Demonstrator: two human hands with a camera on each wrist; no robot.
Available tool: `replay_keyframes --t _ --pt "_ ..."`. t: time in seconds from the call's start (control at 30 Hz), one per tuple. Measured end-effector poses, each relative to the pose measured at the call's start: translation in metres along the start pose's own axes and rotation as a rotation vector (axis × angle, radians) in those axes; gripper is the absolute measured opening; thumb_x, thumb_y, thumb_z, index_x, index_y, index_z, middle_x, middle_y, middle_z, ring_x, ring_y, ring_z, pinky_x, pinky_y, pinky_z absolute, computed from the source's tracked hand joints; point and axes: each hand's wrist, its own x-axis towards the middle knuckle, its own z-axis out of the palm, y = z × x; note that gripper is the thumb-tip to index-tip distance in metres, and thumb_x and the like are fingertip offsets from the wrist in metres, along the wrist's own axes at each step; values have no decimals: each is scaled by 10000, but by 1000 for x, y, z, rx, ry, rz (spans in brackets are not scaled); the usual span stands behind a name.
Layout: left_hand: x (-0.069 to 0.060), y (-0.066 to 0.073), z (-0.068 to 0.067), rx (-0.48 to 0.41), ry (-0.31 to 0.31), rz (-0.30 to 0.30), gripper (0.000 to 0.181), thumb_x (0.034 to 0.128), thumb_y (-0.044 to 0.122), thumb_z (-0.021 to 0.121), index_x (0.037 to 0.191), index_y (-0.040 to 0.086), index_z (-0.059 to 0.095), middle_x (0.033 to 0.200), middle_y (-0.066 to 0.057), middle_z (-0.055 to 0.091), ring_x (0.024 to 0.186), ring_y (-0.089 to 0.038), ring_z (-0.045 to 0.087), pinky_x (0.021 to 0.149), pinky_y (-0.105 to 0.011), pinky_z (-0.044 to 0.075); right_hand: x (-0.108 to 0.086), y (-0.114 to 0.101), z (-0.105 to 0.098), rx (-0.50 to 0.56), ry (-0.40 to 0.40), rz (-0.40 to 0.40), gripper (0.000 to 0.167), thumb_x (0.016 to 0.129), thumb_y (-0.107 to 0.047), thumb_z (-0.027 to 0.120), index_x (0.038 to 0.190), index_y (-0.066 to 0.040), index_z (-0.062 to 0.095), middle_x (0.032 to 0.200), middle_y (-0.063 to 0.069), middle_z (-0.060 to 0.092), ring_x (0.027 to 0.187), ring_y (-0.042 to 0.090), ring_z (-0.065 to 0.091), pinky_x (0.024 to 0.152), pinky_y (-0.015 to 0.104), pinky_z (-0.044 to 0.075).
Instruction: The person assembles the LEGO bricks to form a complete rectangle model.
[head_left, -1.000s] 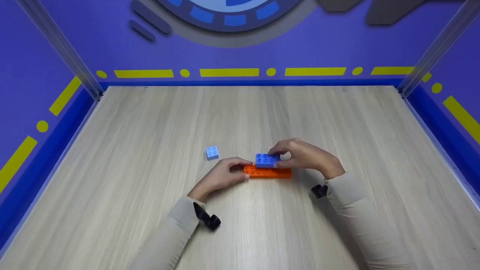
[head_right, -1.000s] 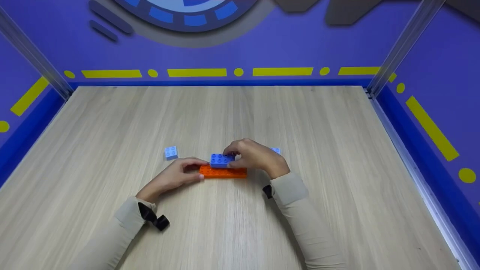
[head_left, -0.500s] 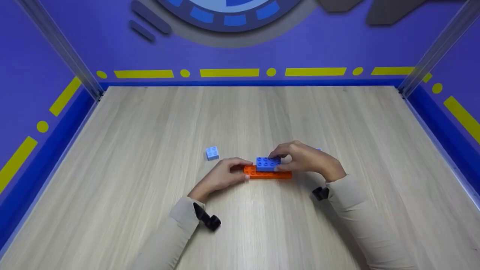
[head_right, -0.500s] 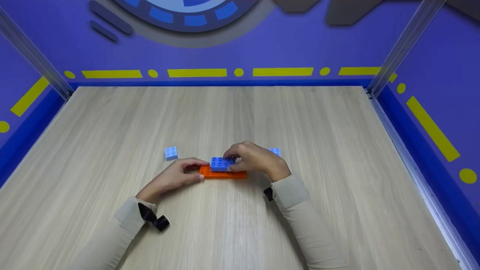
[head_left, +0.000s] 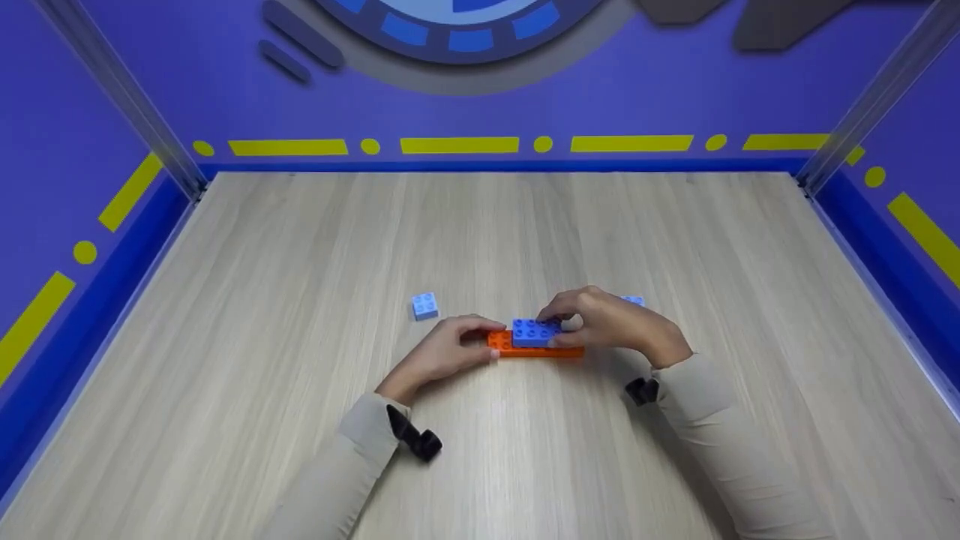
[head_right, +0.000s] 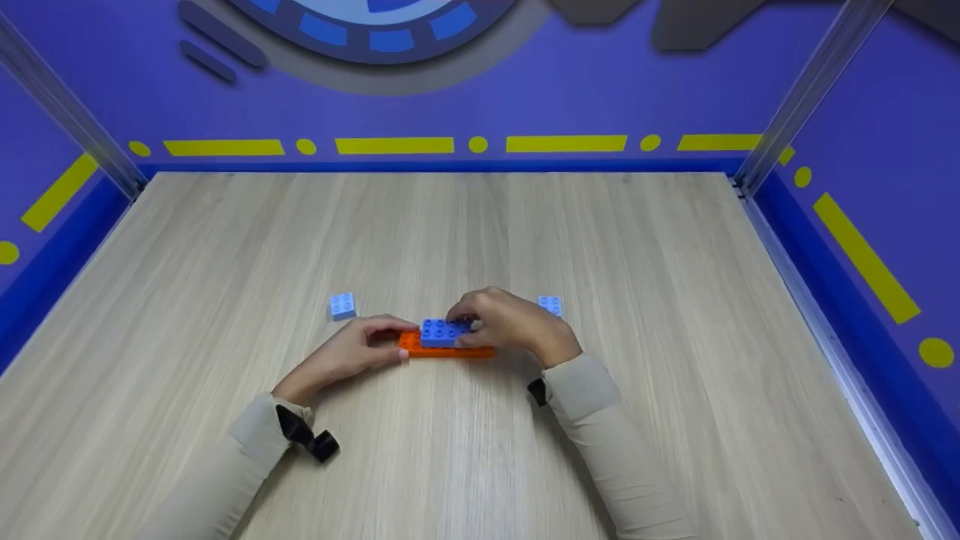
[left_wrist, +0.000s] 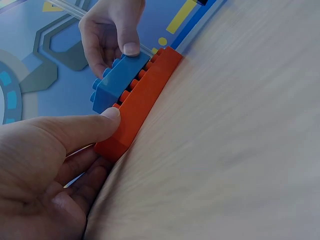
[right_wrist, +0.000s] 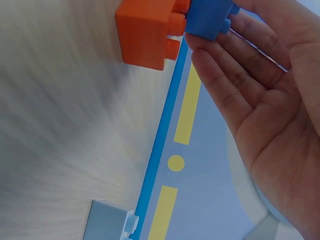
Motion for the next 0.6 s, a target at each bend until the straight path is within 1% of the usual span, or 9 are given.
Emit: replay_keyframes --t 0.27,0.43,0.6 --pt "1 -2 0 -33 -1 4 413 850 196 729 1254 168 646 1281 -29 623 1255 -196 509 1106 -397 349 -1 -2 2 2 14 -19 272 862 -124 696 1127 -67 698 1068 50 696 970 173 651 849 361 558" --pt "1 -2 0 -22 -2 3 411 854 204 725 1255 175 644 1287 -29 619 1267 -203 502 1113 -410 340 -2 -2 3 -4 8 -8 289 858 -121 701 1141 -65 698 1051 56 684 967 177 651 838 348 562" --pt "1 -1 0 -13 1 4 414 845 192 730 1251 172 648 1279 -33 624 1265 -207 504 1119 -404 331 -3 -3 3 -24 16 -26 300 855 -115 707 1153 -75 701 995 41 659 944 179 640 829 359 558"
